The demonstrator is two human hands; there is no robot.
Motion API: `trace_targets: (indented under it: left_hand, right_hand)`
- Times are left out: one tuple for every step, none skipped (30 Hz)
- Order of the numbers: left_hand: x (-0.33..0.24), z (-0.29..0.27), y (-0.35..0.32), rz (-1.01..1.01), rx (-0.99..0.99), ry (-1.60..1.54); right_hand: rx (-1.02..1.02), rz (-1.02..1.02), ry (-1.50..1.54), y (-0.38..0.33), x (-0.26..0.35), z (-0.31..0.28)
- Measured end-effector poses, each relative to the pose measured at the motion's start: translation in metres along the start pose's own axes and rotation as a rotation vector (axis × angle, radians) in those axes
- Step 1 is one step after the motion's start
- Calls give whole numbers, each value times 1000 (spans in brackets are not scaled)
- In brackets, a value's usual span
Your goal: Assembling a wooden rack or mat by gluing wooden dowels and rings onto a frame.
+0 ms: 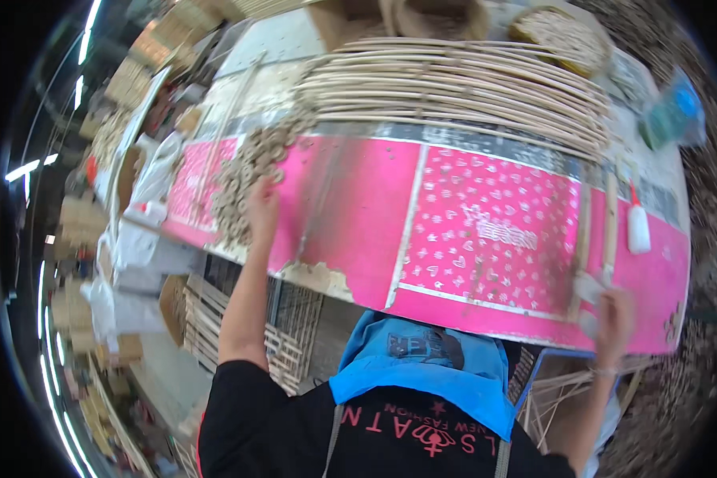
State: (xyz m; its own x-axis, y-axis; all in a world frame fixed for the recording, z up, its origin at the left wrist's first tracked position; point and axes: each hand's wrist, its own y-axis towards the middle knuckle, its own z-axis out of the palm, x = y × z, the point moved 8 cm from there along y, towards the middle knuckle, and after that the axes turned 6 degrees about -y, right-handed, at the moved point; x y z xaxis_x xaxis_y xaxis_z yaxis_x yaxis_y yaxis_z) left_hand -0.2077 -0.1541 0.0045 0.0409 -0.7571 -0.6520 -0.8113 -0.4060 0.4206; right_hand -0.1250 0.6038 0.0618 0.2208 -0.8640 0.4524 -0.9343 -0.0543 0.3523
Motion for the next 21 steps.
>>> trace_targets:
  left_hand:
    - [-15, 10, -12, 90, -14, 23]
    - [-38, 30, -24, 68, 56, 24]
    - [-64, 45, -32, 48, 127, 22]
    - [-81, 51, -40, 32, 144, 9]
    - [-90, 50, -48, 17, 160, -6]
    - [-90, 46, -56, 5, 134, -31]
    - [-79, 35, -65, -5, 123, -12]
    - [-55, 14, -74, -48, 56, 14]
    - [-34, -4, -81, -83, -1, 29]
    - [-17, -27, -89, -126, -66, 97]
    - [-5, -46, -93, -168, -131, 148]
    - [12, -59, -95, -264, -186, 143]
    - [23, -72, -96, -241, -253, 212]
    - [23, -69, -90, -219, -228, 248]
    - [23, -66, -83, -195, -203, 282]
    - [20, -61, -80, -259, -162, 130]
    - [27, -62, -78, -291, -140, 214]
    - [24, -63, -78, -292, -143, 313]
    - [12, -60, -73, -209, -123, 428]
    - [13, -58, -71, -176, -111, 439]
    - [13, -56, -69, -145, -105, 458]
  right_hand:
    - [-31, 76, -17, -9, -46, -20]
    - [-28, 134, -122, -20, -93, -44]
    - [-27, 194, -229, -30, -136, -61]
    - [5, 235, -342, -39, -165, -64]
    - [33, 276, -457, -49, -195, -69]
    - [115, 219, -574, -66, -245, -69]
    - [123, 202, -559, -56, -251, -60]
    - [49, 288, -564, -48, -259, -65]
    - [-30, 387, -577, -48, -264, -76]
    - [32, 453, -631, -16, -220, -81]
    - [-58, 358, -455, 9, -184, -73]
    - [-150, 261, -282, 32, -151, -66]
    - [-79, 261, -146, 55, -122, -43]
    - [-13, 271, -20, 72, -102, -16]
    - [69, 219, 325, 84, -88, 27]
    - [96, 103, 252, 103, -55, 56]
    - [113, -48, 171, 125, -36, 96]
    - [172, 13, 259, 150, 35, 116]
    - [114, -77, 189, 165, 54, 133]
    - [129, -142, 205, 181, 72, 150]
    - [77, -201, 157, 195, 89, 165]
